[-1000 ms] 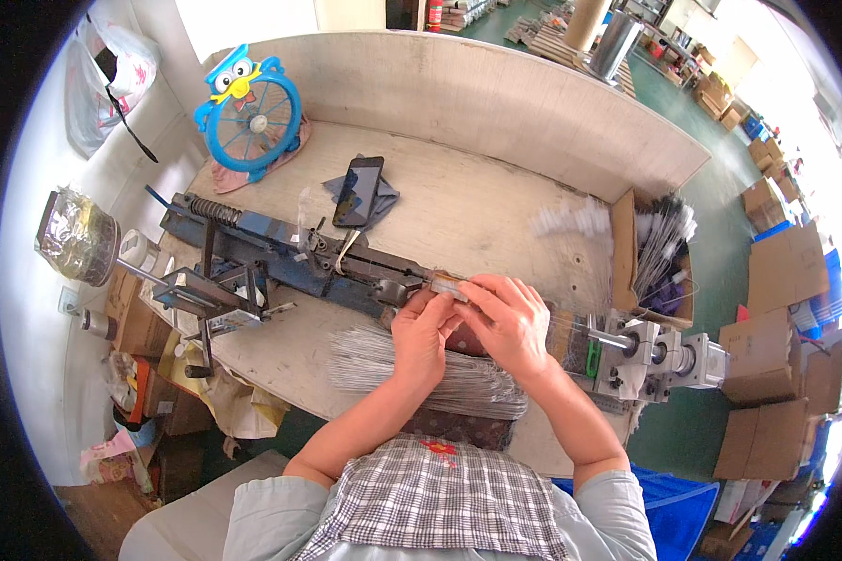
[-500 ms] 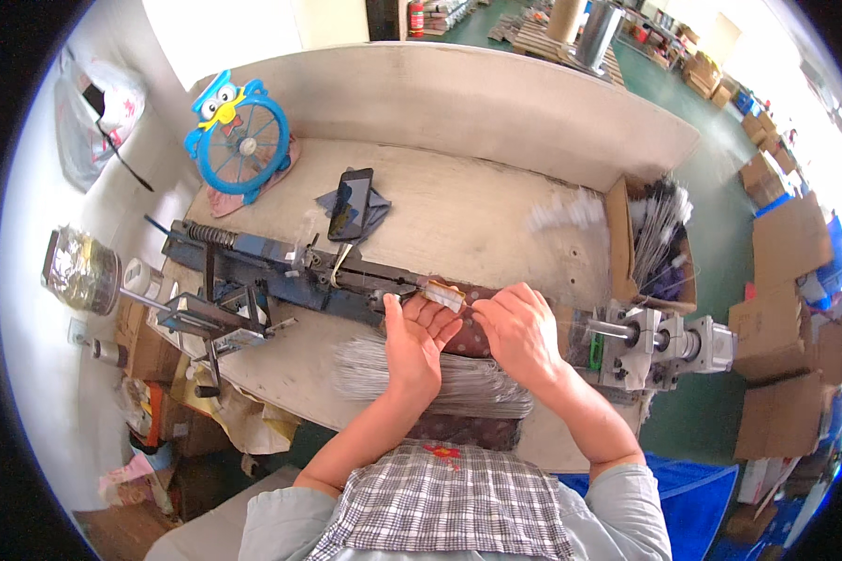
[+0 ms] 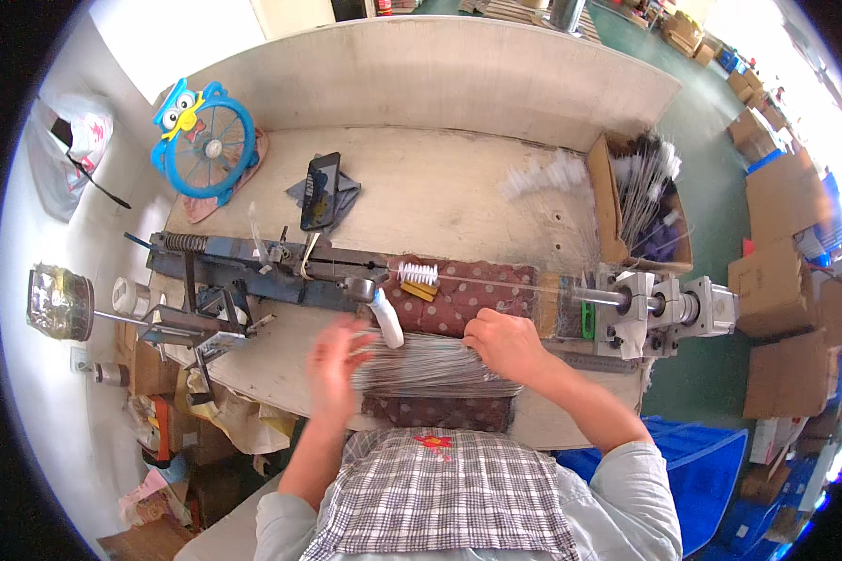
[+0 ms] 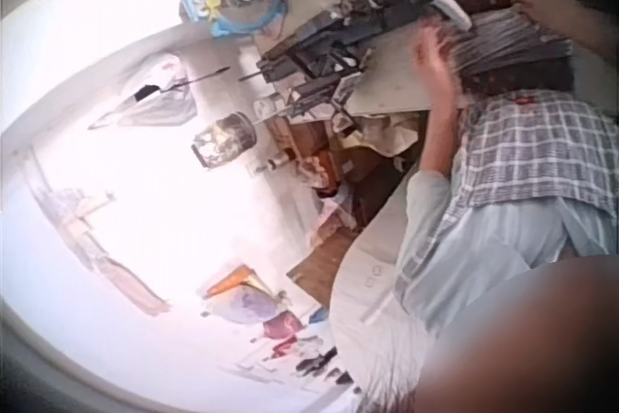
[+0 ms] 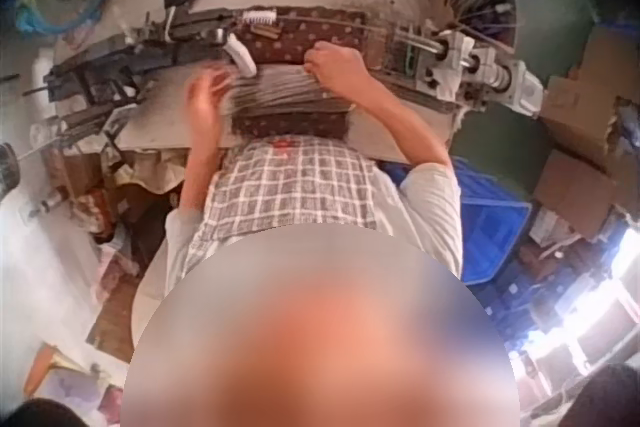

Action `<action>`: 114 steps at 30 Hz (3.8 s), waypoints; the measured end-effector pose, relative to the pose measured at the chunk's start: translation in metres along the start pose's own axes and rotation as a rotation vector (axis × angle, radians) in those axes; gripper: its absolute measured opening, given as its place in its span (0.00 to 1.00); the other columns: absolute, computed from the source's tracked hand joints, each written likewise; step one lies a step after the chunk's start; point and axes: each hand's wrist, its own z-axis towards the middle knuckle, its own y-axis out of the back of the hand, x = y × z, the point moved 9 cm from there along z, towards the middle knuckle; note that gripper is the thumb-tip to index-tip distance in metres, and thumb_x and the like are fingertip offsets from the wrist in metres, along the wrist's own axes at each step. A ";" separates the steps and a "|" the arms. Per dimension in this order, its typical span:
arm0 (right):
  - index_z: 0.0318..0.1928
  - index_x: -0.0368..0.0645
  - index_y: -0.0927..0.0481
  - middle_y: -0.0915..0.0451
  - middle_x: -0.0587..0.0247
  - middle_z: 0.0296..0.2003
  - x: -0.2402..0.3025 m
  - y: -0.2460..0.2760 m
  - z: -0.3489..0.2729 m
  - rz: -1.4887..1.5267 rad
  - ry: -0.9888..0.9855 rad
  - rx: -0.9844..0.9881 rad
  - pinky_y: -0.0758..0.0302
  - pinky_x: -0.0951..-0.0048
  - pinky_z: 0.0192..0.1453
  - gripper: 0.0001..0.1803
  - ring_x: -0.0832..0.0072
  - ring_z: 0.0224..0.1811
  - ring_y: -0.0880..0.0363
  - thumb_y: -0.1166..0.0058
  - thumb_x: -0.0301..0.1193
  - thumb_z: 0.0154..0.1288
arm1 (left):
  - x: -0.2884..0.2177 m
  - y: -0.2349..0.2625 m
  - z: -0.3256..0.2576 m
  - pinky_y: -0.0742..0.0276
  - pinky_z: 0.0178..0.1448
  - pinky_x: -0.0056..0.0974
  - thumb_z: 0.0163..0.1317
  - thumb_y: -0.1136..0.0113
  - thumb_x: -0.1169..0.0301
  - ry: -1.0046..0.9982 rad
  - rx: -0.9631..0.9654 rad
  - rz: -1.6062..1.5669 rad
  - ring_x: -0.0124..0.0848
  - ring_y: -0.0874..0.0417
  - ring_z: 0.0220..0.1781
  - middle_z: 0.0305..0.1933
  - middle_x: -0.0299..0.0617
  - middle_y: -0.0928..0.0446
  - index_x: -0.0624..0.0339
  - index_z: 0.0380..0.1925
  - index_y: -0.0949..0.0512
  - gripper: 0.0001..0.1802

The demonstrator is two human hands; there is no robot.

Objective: Assembling industrial brush components using a specialized workbench machine to insert metal rods and bristles.

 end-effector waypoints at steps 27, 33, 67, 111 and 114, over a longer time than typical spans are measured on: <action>0.40 0.44 0.23 0.26 0.58 0.33 0.006 0.042 -0.026 -0.116 0.040 -0.002 0.24 0.60 0.36 0.13 0.59 0.36 0.21 0.48 0.22 0.51 | 0.027 -0.053 0.027 0.26 0.49 0.40 0.64 0.48 0.69 -0.036 0.066 0.022 0.35 0.23 0.44 0.41 0.43 0.27 0.62 0.44 0.31 0.11; 0.38 0.40 0.25 0.27 0.56 0.34 0.002 0.038 -0.026 -0.137 -0.021 0.035 0.23 0.62 0.37 0.13 0.59 0.37 0.22 0.48 0.20 0.49 | -0.033 -0.147 -0.029 0.30 0.29 0.35 0.67 0.50 0.59 0.625 0.360 -0.905 0.26 0.32 0.18 0.26 0.36 0.28 0.60 0.36 0.28 0.15; 0.34 0.45 0.19 0.20 0.58 0.28 -0.088 0.136 -0.023 0.090 -0.161 -0.487 0.25 0.64 0.35 0.05 0.58 0.32 0.21 0.43 0.30 0.57 | 0.047 -0.312 0.040 0.26 0.35 0.41 0.55 0.44 0.68 -1.086 0.690 1.507 0.36 0.20 0.34 0.31 0.40 0.26 0.54 0.25 0.24 0.04; 0.32 0.44 0.18 0.20 0.64 0.26 0.073 0.101 0.066 0.074 0.321 -0.469 0.24 0.65 0.38 0.05 0.65 0.35 0.22 0.42 0.29 0.54 | -0.001 -0.060 0.046 0.29 0.27 0.33 0.59 0.40 0.56 -0.202 0.163 0.344 0.30 0.23 0.20 0.22 0.39 0.22 0.64 0.27 0.21 0.19; 0.33 0.41 0.18 0.19 0.60 0.31 0.061 0.088 0.042 0.150 0.280 -0.395 0.23 0.63 0.36 0.05 0.63 0.32 0.21 0.42 0.27 0.55 | 0.023 -0.070 0.041 0.26 0.28 0.34 0.61 0.43 0.68 0.030 0.150 -0.196 0.28 0.22 0.23 0.27 0.38 0.23 0.62 0.34 0.26 0.09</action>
